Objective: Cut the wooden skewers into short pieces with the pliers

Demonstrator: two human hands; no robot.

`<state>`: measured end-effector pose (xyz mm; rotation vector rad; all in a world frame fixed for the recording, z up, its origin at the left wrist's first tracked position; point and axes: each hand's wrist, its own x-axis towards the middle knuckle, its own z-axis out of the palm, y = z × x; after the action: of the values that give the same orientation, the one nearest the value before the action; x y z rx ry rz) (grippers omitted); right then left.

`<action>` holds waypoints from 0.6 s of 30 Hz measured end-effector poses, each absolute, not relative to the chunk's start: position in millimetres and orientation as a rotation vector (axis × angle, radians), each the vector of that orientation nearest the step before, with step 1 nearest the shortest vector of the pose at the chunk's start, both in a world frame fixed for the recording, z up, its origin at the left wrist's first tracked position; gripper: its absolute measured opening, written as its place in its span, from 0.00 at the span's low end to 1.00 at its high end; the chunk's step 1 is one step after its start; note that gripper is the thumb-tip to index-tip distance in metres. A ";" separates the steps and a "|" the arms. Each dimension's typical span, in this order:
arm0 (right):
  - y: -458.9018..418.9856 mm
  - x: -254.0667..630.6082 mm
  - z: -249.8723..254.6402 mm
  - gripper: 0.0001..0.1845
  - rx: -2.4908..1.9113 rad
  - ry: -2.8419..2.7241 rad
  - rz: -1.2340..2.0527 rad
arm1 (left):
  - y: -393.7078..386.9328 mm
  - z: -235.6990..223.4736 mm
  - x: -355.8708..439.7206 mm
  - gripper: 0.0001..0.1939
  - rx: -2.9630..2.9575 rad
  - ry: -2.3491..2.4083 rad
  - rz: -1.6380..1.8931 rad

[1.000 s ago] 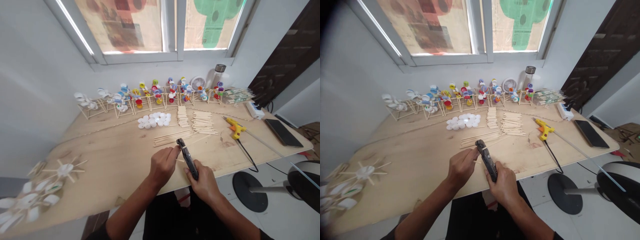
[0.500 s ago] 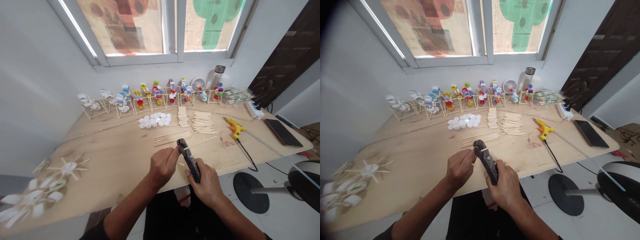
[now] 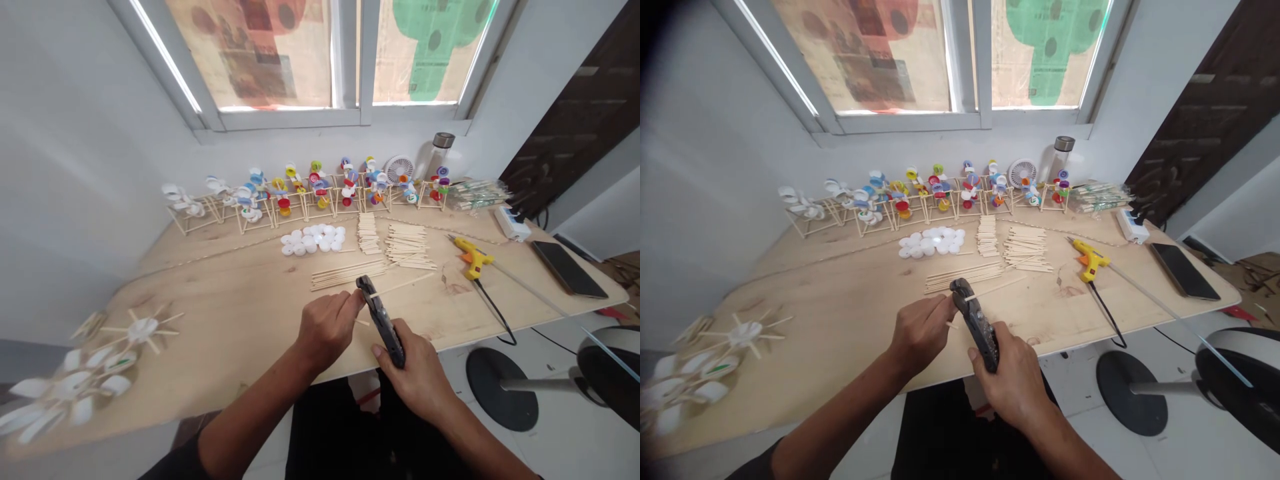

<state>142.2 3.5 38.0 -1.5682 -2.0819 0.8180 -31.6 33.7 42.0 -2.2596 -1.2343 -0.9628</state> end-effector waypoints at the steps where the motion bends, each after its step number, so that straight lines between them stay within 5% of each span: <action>1: 3.6 142.6 37.6 0.08 -1.561 -2.096 0.786 | 33.1 43.4 -31.3 0.08 -2.281 -1.244 -0.987; 18: 6.9 145.4 30.7 0.10 -1.522 -2.186 0.619 | 29.3 71.4 -41.6 0.10 -2.855 -1.535 -1.161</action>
<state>145.4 6.9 30.7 -1.5223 -2.1861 0.6191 -41.6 29.3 71.4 -2.8547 -1.5353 -1.1608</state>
